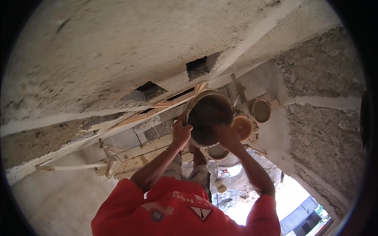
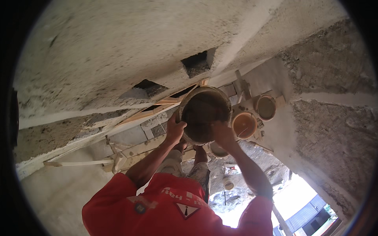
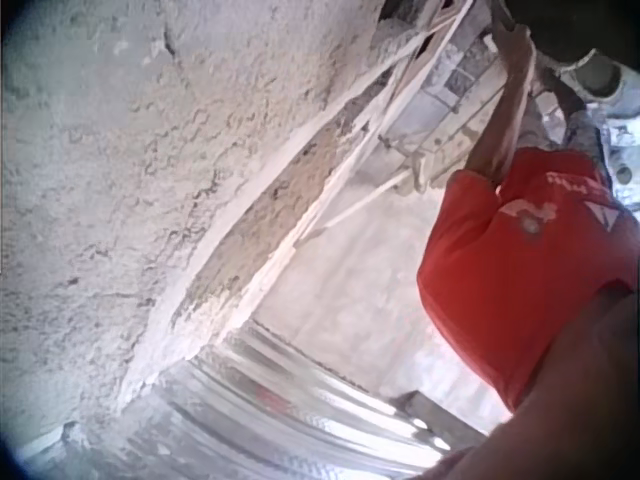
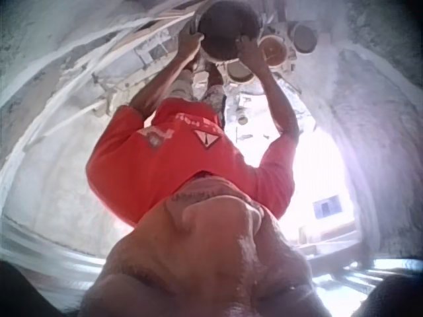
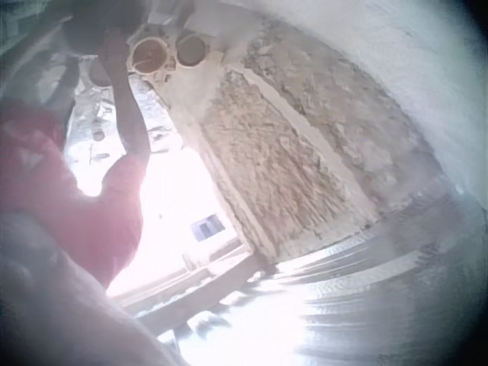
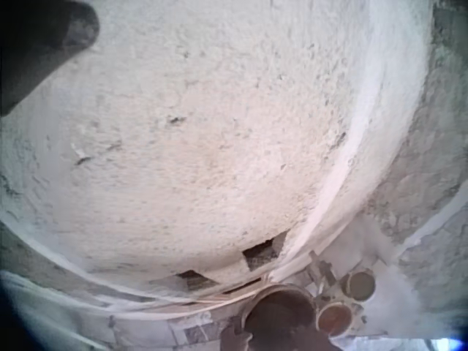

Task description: The person applies plaster to a concrete wall using a trowel, scooping the material from a bucket and spreading it over the surface around window openings.

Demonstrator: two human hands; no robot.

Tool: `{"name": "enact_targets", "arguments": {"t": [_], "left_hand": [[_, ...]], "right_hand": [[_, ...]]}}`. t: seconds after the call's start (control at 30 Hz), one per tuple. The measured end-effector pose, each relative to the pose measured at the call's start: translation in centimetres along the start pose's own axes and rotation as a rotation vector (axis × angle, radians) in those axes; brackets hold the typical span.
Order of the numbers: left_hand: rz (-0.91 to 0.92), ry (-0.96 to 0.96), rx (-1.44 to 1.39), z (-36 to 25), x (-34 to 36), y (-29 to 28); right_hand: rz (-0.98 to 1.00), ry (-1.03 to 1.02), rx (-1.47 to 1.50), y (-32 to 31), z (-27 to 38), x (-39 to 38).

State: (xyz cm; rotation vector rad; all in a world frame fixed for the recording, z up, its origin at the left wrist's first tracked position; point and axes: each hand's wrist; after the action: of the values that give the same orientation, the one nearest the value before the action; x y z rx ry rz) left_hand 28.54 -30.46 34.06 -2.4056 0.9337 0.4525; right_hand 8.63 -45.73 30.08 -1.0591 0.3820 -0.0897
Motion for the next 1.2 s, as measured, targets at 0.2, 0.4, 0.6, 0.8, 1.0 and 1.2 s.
{"name": "enact_targets", "arguments": {"t": [0.2, 0.4, 0.6, 0.8, 1.0, 1.2], "left_hand": [[-0.057, 0.082, 0.181, -4.1, -2.1, -2.8], [-0.132, 0.126, 0.116, -5.9, -3.1, -4.9], [-0.117, 0.141, 0.013, -4.6, -3.4, -6.8], [-0.152, 0.176, 0.095, -3.1, -4.9, -8.9], [-0.211, 0.109, 0.075, -1.9, -5.8, -13.8], [-0.291, 0.135, -0.039, -3.2, -6.6, -17.5]], "right_hand": [[-0.064, 0.162, -0.165, -14.0, 4.8, 0.6], [0.195, 0.116, -0.15, -18.0, 10.8, 6.1], [0.455, 0.136, -0.17, -18.1, 10.6, 7.0], [0.567, 0.025, 0.119, -12.8, 10.8, 6.5], [0.619, 0.441, 0.555, -14.2, 18.4, 7.8], [0.224, 0.053, 0.26, -16.9, 19.5, 7.3]]}}
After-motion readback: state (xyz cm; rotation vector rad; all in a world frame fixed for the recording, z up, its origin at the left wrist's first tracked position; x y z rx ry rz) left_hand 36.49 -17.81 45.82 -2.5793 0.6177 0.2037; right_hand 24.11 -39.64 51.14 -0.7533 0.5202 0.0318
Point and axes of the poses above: each hand's wrist, its own x-axis towards the middle knuckle, its own y-axis out of the palm, z = x × y, and after that the axes turned 11 degrees about x, right-handed
